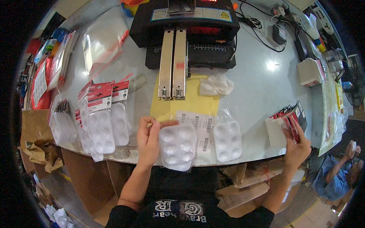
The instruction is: The person places white plastic mixing palettes into clear plastic bags, then inserts red Artix brand labels into each bag and seals them using a heat-sealing machine. The sealed packages are stacked and later placed into a cardboard box.
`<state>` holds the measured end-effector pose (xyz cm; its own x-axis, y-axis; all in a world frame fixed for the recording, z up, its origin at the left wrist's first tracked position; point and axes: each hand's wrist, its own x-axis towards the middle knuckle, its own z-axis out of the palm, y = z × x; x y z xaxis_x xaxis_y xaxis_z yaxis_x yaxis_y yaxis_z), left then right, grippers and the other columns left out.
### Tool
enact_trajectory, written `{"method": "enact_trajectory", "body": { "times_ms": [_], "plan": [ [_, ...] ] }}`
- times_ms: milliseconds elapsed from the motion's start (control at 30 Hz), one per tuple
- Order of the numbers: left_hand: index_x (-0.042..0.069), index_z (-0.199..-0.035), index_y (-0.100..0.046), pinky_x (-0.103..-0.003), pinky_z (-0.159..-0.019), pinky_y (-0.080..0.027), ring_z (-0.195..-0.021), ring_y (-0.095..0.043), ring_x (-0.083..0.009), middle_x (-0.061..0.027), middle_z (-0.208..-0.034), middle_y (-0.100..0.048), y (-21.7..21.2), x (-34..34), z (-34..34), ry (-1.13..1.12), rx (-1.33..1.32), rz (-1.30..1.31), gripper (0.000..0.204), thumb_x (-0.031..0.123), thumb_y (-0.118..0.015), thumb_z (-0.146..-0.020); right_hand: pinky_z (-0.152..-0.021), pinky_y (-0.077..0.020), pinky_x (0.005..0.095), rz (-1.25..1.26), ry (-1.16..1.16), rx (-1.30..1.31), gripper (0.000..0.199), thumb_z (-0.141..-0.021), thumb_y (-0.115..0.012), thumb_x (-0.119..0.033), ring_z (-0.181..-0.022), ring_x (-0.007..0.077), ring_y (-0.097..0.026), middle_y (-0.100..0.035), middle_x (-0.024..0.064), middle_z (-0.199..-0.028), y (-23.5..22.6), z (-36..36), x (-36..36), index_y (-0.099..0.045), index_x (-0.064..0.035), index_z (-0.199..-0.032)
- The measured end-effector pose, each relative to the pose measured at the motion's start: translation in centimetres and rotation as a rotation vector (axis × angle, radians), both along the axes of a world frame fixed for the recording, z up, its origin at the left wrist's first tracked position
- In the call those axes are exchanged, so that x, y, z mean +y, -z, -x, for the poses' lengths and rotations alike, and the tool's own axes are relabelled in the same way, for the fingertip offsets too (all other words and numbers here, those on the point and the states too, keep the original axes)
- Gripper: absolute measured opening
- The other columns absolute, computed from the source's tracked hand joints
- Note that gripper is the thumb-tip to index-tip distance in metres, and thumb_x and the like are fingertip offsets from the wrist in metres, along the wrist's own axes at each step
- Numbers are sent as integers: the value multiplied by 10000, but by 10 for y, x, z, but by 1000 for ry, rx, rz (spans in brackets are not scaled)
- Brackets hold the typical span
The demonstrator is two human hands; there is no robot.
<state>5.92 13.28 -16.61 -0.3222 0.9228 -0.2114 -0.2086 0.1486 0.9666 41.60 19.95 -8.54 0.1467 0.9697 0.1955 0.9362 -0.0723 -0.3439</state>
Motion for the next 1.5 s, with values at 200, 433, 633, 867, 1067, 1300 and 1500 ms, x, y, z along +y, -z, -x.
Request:
{"method": "enact_trajectory", "body": {
  "times_ms": [200, 433, 633, 867, 1067, 1300, 1500],
  "plan": [
    [-23, -1013, -545, -217, -702, -495, -818, -667, -125, -119, -916, -709, -37, -20, -12, 273, 82, -22, 143, 103, -512, -954, -611, -492, 332, 285, -657, 518, 393, -714, -784, -160, -679, 269, -663, -664, 137, -785, -15, 141, -9, -621, -30, -1047],
    [7, -953, -604, -248, -590, -494, -676, -675, -149, -106, -780, -693, -55, -22, -1, 321, 348, 61, 120, 119, -585, -916, -577, -467, 381, 505, -773, 561, 307, -744, -760, -226, -686, 375, -608, -626, 167, -735, -12, 186, 9, -553, -30, -858],
    [26, -896, -627, -265, -520, -457, -534, -591, -167, -88, -663, -636, -54, -23, -4, 372, 422, 23, 103, 119, -588, -913, -593, -457, 355, 524, -889, 402, 343, -723, -777, -247, -693, 302, -608, -634, 142, -749, -15, 178, 13, -568, -24, -878],
    [-33, -845, -613, -211, -570, -383, -648, -452, -38, 9, -684, -582, -37, -24, 2, 48, 287, 3, 252, 163, -511, -966, -551, -421, 269, 663, -693, 619, 305, -766, -762, -285, -589, 129, -547, -644, 63, -702, 8, 157, 17, -662, -8, -849],
    [-48, -836, -591, -221, -584, -397, -650, -448, -57, -15, -672, -578, -22, -23, 2, 19, 271, 40, 289, 180, -489, -981, -565, -448, 235, 745, -461, 1093, 183, -855, -677, -144, -618, 83, -558, -649, 64, -704, 37, 154, -7, -685, 34, -811],
    [-37, -818, -582, -198, -611, -385, -676, -462, -46, 3, -721, -588, -14, -21, 2, -45, 240, 44, 299, 187, -476, -987, -596, -474, 230, 762, -454, 1066, 134, -869, -629, -67, -632, 94, -573, -645, 71, -727, 40, 156, -12, -653, 63, -851],
    [-35, -935, -566, -271, -655, -443, -690, -527, -117, -83, -740, -614, -16, -23, 6, -38, 329, 96, 293, 216, -428, -998, -546, -418, 202, 834, -294, 1167, 124, -869, -627, -96, -609, 73, -538, -584, 25, -682, 45, 177, -22, -592, 18, -835]
  ]
}}
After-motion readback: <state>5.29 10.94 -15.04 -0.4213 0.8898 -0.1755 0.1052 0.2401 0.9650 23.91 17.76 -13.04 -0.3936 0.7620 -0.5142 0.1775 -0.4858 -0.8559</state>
